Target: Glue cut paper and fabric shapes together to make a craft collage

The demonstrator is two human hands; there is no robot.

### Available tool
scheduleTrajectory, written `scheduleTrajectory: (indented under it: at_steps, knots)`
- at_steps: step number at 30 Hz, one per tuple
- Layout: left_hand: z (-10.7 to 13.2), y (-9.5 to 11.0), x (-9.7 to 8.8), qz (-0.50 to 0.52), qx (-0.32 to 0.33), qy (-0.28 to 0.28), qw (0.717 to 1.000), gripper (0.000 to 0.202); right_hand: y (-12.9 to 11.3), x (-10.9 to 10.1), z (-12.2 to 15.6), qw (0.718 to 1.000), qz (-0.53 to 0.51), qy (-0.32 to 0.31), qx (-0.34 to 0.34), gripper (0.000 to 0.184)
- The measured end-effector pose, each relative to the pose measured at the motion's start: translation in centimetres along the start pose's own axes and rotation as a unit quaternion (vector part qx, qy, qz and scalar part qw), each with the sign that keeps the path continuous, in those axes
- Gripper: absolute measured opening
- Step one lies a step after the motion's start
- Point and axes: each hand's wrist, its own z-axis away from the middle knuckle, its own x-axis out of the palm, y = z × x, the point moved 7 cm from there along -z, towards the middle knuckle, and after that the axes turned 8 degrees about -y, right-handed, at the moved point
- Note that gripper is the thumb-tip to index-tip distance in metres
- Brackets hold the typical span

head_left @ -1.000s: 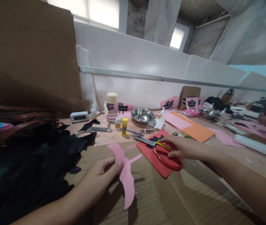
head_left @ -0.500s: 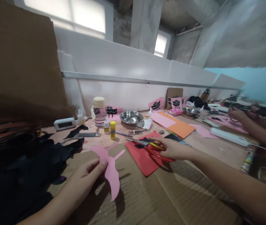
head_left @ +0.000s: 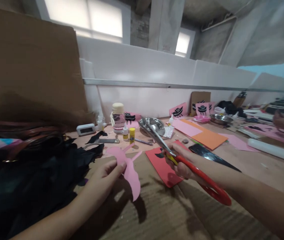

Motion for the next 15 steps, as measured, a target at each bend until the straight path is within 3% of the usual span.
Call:
scheduleTrajectory:
  at_steps: [2,6,12,15]
  knots:
    - [0.1,0.0,0.2,0.003,-0.001,-0.005,1.0,0.05,-1.3,1.4,-1.7,0.999,-0.031,-0.007,0.029,0.056]
    - [0.3,-0.8,0.6,0.017,-0.002,-0.028,0.999,0.046,-3.1,2.3,-3.9,0.991,-0.086,0.104,0.02,0.061]
    - [0.8,-1.4,2.2,0.047,-0.001,-0.093,0.995,0.042,-2.6,4.3,-2.4,0.979,-0.162,0.103,0.064,0.038]
    - [0.9,-1.5,2.6,0.054,-0.003,-0.105,0.993,0.042,-1.8,4.6,-1.7,0.977,-0.171,0.108,0.067,0.039]
